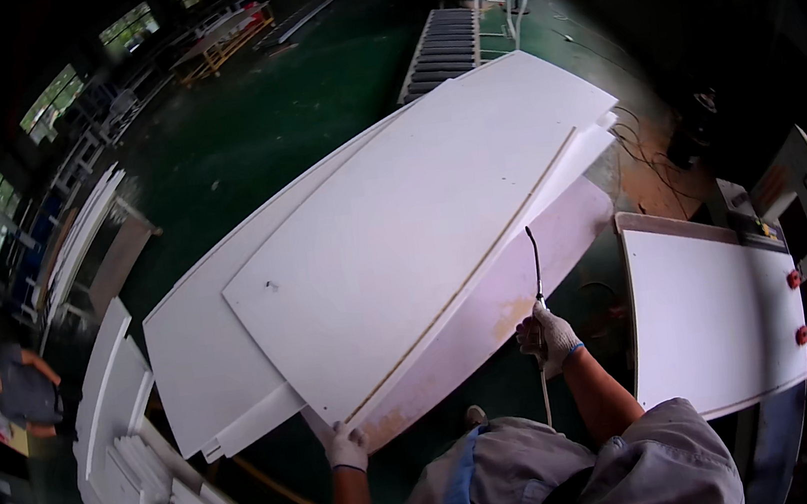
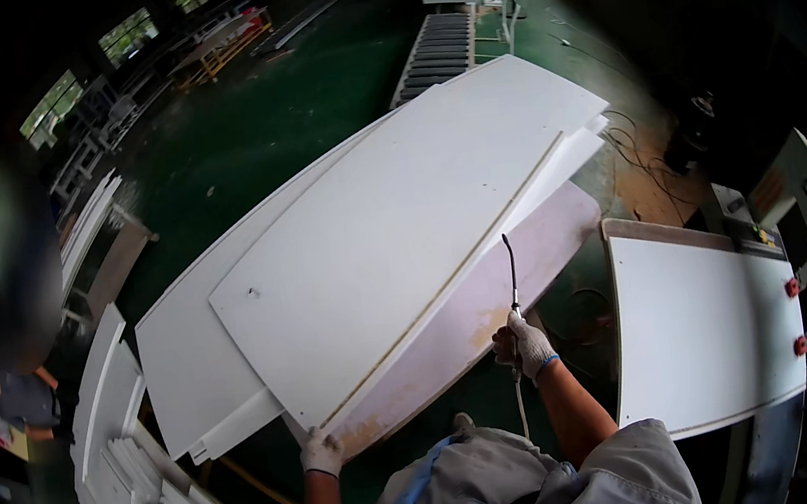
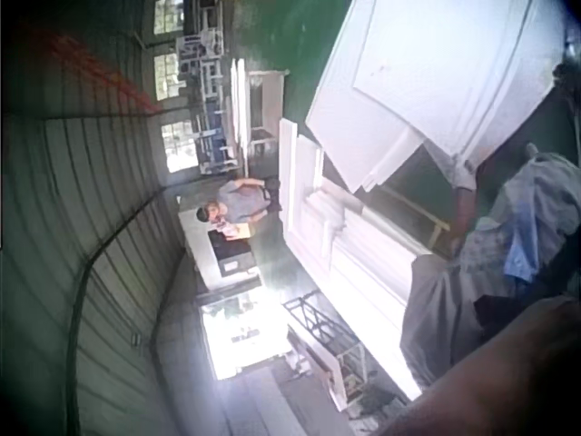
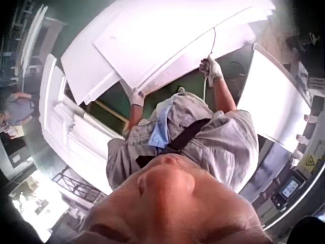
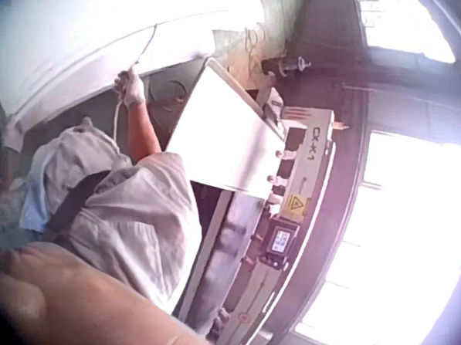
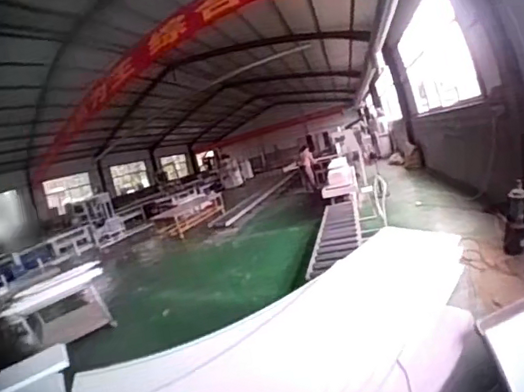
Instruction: The person operates a furniture manufacturing machine to process large white panels, using a hand-held air nozzle to clean the machine bed and the surfaces of the panels before and after processing them through the machine.
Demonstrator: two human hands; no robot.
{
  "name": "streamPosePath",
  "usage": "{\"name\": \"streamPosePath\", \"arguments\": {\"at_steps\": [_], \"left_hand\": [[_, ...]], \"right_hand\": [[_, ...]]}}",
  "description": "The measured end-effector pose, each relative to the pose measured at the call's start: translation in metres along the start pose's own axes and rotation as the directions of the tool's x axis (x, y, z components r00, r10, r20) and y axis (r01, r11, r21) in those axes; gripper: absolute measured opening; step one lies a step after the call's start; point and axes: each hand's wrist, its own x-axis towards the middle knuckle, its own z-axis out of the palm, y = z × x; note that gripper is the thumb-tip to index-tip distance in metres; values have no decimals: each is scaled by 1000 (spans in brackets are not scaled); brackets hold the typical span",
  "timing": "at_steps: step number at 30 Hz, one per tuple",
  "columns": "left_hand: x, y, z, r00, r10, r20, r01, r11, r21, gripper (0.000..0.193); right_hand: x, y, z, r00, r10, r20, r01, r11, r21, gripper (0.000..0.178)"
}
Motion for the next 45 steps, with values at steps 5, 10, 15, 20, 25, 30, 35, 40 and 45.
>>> {"name": "streamPosePath", "arguments": {"at_steps": [5,10,15,20,25,30,35,40,45], "left_hand": [[-108,-58,-45,822,306,480,-431,-218,876,32],[-131,-75,-113,889,87,450,-426,-204,881,40],[-143,-13,-114,938,113,329,-346,396,851,41],[-48,97,-79,987,-32,160,-3,977,212,44],[15,183,-78,959,212,-187,-122,907,403,44],[-15,191,-98,857,408,-316,-108,741,663,49],[-126,181,-151,694,572,-437,-119,689,715,55],[-251,153,-198,381,766,-517,-248,623,741,51],[-408,81,-246,201,740,-642,-181,672,718,48]], "right_hand": [[36,4,53,999,35,35,-33,998,-56,50],[43,31,74,1000,9,17,-7,994,-111,39],[30,54,105,994,1,-109,-16,990,-140,41],[31,69,82,996,-72,-50,61,978,-197,46],[-44,89,108,997,30,72,-4,943,-334,47],[-86,25,114,999,4,50,4,986,-164,58],[8,-33,30,991,-127,-47,100,924,-370,75],[-5,-26,62,980,184,78,-151,937,-314,73],[-90,1,111,945,118,307,14,918,-396,48]]}}
